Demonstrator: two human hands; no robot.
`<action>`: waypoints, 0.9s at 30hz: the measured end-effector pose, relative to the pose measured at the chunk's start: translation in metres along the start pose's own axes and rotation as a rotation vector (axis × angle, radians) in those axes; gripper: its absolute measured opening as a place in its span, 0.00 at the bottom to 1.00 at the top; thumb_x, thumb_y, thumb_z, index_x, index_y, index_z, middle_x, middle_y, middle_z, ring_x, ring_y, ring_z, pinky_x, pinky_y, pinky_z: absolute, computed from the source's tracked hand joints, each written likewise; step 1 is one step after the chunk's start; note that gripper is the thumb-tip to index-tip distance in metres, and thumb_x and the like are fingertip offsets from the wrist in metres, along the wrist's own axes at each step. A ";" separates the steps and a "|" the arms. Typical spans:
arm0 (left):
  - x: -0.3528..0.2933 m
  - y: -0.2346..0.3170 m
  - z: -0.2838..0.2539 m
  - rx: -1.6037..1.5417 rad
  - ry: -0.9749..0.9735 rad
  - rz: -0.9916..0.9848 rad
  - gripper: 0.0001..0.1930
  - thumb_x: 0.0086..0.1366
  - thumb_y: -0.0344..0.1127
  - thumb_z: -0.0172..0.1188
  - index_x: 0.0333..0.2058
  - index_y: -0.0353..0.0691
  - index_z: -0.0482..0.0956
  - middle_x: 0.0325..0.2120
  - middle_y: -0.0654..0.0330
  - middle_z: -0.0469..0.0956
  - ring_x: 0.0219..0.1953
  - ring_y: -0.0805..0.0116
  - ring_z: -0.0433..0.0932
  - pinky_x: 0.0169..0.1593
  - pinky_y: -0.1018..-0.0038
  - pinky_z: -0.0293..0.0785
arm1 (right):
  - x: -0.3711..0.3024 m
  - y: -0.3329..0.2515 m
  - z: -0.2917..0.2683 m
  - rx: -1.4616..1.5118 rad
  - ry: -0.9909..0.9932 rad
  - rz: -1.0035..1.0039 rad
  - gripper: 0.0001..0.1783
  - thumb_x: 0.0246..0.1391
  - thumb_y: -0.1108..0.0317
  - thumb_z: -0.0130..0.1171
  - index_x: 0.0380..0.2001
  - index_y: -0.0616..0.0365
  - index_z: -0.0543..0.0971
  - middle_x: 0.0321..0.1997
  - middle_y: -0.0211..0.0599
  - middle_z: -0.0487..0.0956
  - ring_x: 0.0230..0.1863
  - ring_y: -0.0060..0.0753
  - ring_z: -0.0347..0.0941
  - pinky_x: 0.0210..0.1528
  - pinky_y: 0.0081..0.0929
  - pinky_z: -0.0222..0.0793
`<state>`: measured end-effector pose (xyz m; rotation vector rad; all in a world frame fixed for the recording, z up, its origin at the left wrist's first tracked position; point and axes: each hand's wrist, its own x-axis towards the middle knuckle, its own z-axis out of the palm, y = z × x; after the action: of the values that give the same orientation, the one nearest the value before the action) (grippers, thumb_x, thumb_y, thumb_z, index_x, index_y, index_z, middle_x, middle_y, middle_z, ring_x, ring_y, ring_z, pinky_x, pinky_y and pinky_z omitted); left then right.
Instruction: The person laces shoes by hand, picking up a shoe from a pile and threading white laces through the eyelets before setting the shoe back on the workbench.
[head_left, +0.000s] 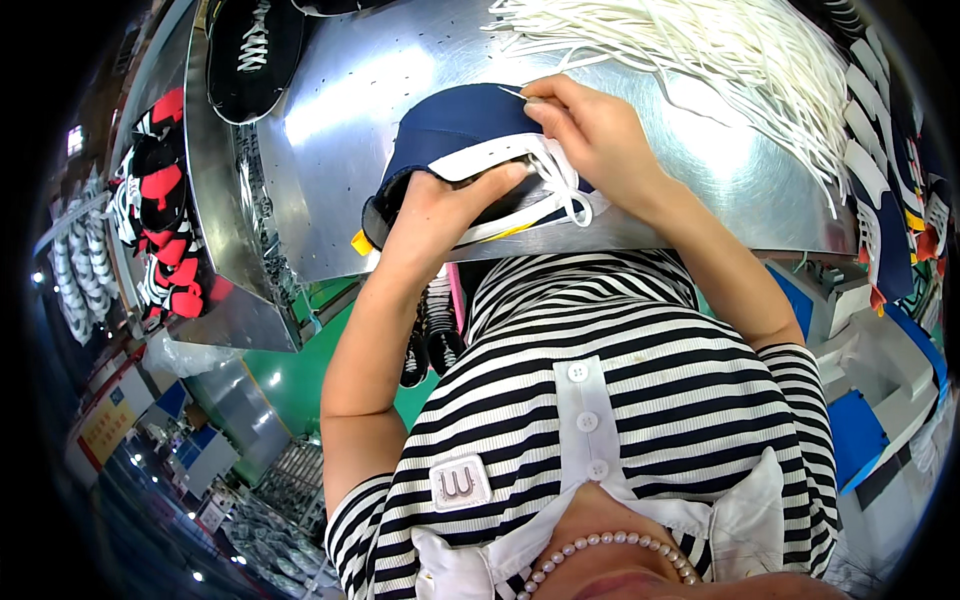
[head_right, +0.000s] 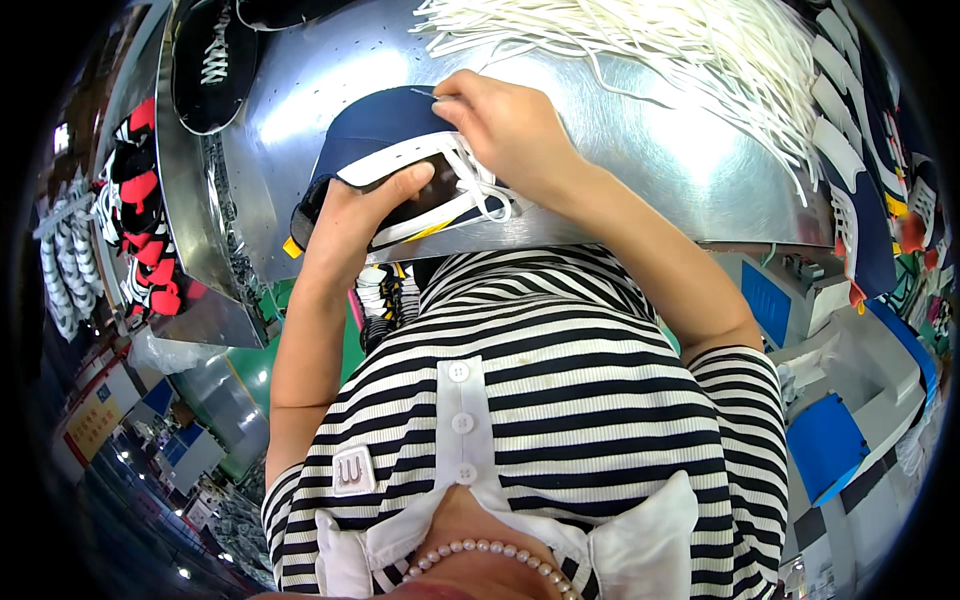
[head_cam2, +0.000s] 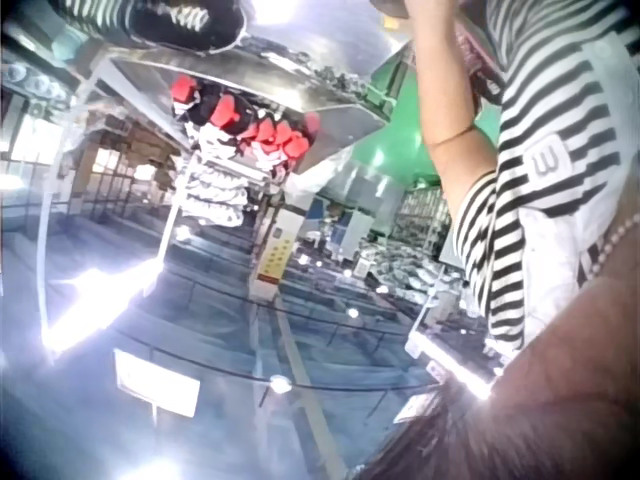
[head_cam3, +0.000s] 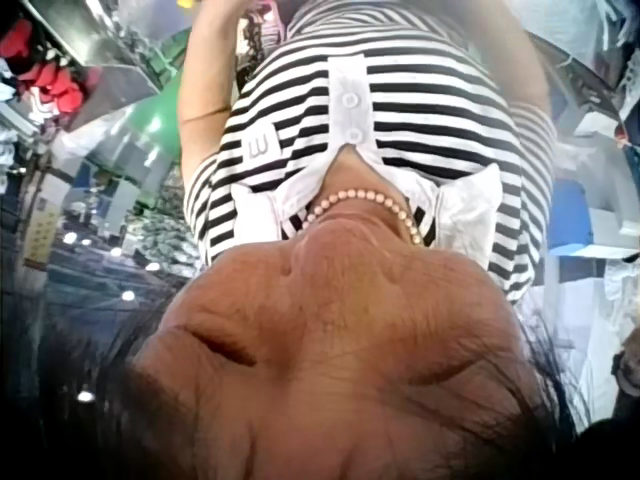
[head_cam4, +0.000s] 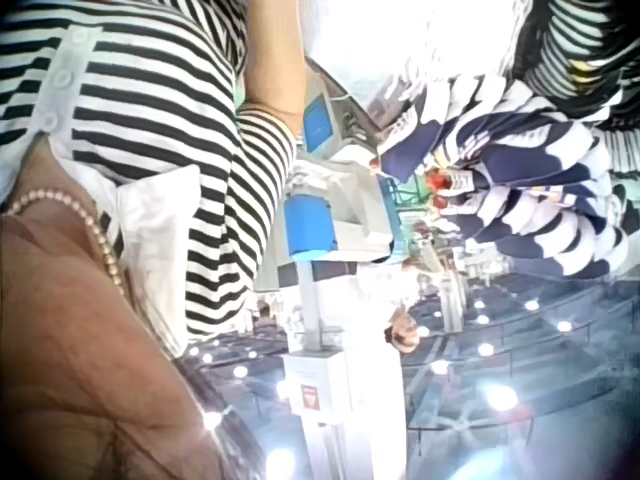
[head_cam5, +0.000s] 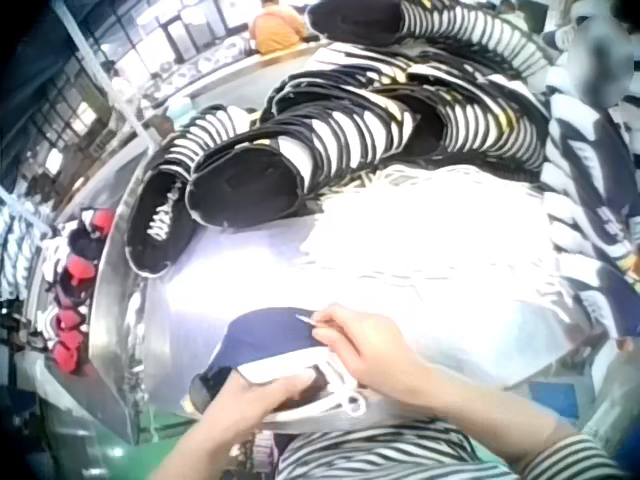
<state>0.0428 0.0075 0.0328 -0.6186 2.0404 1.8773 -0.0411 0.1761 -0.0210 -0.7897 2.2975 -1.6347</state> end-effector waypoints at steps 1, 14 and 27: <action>0.001 -0.002 0.002 -0.014 0.069 0.000 0.13 0.59 0.34 0.68 0.41 0.35 0.81 0.33 0.65 0.79 0.35 0.76 0.75 0.41 0.78 0.71 | -0.001 0.002 0.006 0.000 0.030 -0.026 0.11 0.61 0.62 0.55 0.39 0.58 0.78 0.30 0.43 0.81 0.31 0.45 0.78 0.34 0.35 0.72; -0.019 0.014 -0.033 -0.249 -0.338 -0.085 0.09 0.58 0.33 0.61 0.35 0.35 0.80 0.28 0.68 0.73 0.25 0.81 0.64 0.30 0.81 0.58 | 0.005 0.010 0.020 -0.302 0.078 -0.010 0.12 0.63 0.62 0.54 0.43 0.58 0.76 0.31 0.45 0.82 0.34 0.47 0.80 0.36 0.38 0.73; -0.028 -0.017 0.000 0.828 0.322 0.789 0.07 0.51 0.27 0.68 0.30 0.43 0.82 0.42 0.61 0.77 0.49 0.57 0.70 0.53 0.62 0.63 | 0.019 -0.004 0.003 0.333 0.169 0.257 0.09 0.59 0.71 0.58 0.42 0.62 0.76 0.24 0.30 0.75 0.21 0.17 0.65 0.25 0.19 0.63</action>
<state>0.0752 0.0101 0.0315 0.1556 3.2763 0.9946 -0.0543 0.1626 -0.0160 -0.2811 2.0405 -1.9460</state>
